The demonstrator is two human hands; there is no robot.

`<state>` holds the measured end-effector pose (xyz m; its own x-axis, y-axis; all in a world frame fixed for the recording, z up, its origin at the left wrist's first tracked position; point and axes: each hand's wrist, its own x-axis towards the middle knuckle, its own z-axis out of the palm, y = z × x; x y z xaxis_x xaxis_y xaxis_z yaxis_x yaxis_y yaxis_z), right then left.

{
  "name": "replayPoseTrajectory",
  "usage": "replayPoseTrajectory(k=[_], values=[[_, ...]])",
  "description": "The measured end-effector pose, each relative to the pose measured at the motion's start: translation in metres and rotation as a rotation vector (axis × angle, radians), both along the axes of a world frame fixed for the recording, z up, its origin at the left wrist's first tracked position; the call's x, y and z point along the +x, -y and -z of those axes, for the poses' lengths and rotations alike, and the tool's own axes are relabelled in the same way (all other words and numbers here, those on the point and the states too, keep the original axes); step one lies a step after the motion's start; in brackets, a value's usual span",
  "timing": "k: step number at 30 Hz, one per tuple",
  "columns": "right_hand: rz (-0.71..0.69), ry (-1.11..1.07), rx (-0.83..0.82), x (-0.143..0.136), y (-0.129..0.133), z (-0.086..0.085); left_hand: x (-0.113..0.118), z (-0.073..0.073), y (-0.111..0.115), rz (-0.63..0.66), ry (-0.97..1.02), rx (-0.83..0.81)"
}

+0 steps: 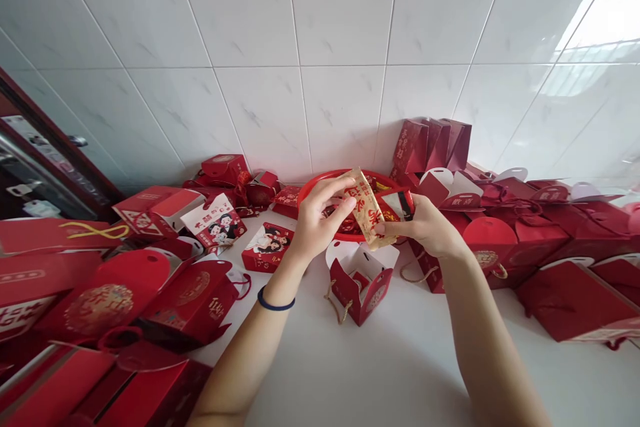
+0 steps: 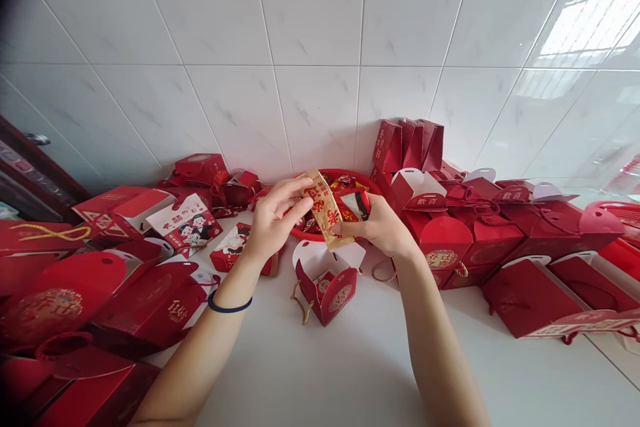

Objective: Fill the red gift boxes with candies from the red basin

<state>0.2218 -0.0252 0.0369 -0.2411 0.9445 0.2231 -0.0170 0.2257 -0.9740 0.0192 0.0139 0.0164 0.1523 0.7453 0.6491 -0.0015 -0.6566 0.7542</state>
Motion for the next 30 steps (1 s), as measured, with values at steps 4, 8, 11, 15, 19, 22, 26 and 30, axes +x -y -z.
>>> replayPoseTrajectory(k=[4,8,11,15,19,22,26,30], values=[[0.038,-0.024,0.032,-0.0006,-0.0011,0.0010,0.0029,0.0016,0.0011,0.102,-0.018,-0.223],[0.023,-0.017,0.029,0.0005,-0.0037,0.0029,0.0031,-0.0007,0.0015,0.133,0.090,-0.350],[-0.026,0.034,0.045,0.0006,-0.0043,0.0022,0.0032,-0.0021,0.0000,0.134,0.184,-0.342],[-0.059,0.059,0.047,0.0006,-0.0032,-0.0005,0.0033,-0.0015,0.0000,0.175,0.145,-0.377],[-0.069,0.067,0.037,0.0022,-0.0030,-0.0012,0.0037,0.0007,-0.0008,0.234,0.176,-0.467],[-0.034,0.025,0.058,0.0028,-0.0041,-0.0004,0.0040,0.0018,-0.0036,0.289,0.256,-0.530],[0.017,-0.021,0.076,0.0029,-0.0049,0.0002,0.0057,0.0021,-0.0040,0.301,0.339,-0.494],[-0.027,0.024,0.064,0.0039,-0.0038,-0.0006,0.0089,0.0025,-0.0004,0.287,0.300,-0.448]])
